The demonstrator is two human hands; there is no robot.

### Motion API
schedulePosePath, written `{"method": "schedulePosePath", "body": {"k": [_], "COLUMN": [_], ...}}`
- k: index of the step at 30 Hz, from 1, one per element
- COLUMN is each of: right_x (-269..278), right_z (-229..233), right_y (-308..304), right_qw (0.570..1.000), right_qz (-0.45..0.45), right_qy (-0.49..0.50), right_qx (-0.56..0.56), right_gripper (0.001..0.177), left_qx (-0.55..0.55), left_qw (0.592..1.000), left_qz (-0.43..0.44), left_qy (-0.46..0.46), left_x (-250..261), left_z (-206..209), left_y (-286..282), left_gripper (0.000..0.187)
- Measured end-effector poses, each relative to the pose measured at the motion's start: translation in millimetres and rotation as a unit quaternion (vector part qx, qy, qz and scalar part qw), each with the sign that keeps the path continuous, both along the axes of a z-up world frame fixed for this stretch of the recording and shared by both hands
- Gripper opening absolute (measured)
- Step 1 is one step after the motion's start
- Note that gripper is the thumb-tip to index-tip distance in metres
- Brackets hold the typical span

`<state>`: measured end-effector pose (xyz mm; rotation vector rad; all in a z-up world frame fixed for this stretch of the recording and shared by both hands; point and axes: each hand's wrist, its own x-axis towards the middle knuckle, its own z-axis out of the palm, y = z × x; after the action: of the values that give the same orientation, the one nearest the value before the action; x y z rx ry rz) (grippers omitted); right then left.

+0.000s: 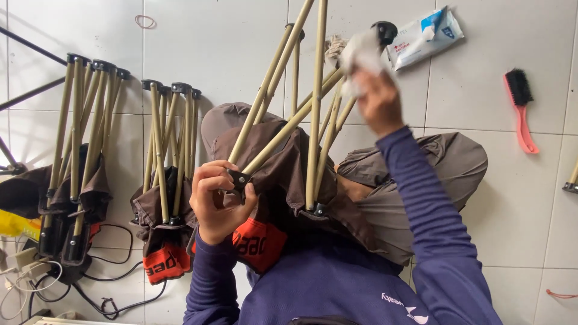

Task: Cleaning the legs and feet of folding chairs using a brush and wet wipes.

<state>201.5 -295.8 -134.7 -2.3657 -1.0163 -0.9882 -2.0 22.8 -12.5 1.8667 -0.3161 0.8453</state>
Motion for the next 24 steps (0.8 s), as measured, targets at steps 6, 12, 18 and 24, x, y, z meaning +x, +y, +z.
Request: {"method": "schedulePosePath", "body": {"k": [6,12,18,24], "right_x": [-4.2,9.2,19.8,35.5], "right_z": [31.5,26.5,46.8,38.1], "right_y": [17.6,11.1,-51.2,-115.8], "right_qw": [0.995,0.994,0.710,0.637], "right_qz": [-0.036,0.018,0.096,0.188], "right_qy": [0.084,0.097,0.334,0.257], "right_qx": [-0.040,-0.054,0.612,0.703], "right_gripper": [0.023,0.016,0.019,0.055], "left_qx": [-0.014,0.002,0.008,0.028], "left_qw": [0.991,0.991,0.987,0.985], "left_qz": [0.009,0.008,0.017,0.023], "left_qy": [0.130,0.133,0.158,0.171], "left_x": [-8.5,-8.4,-13.5,-18.3], "left_z": [2.3,2.0,-1.6,-7.3], "left_y": [1.3,1.4,8.3,8.8], "left_gripper": [0.042,0.041,0.039,0.036]}}
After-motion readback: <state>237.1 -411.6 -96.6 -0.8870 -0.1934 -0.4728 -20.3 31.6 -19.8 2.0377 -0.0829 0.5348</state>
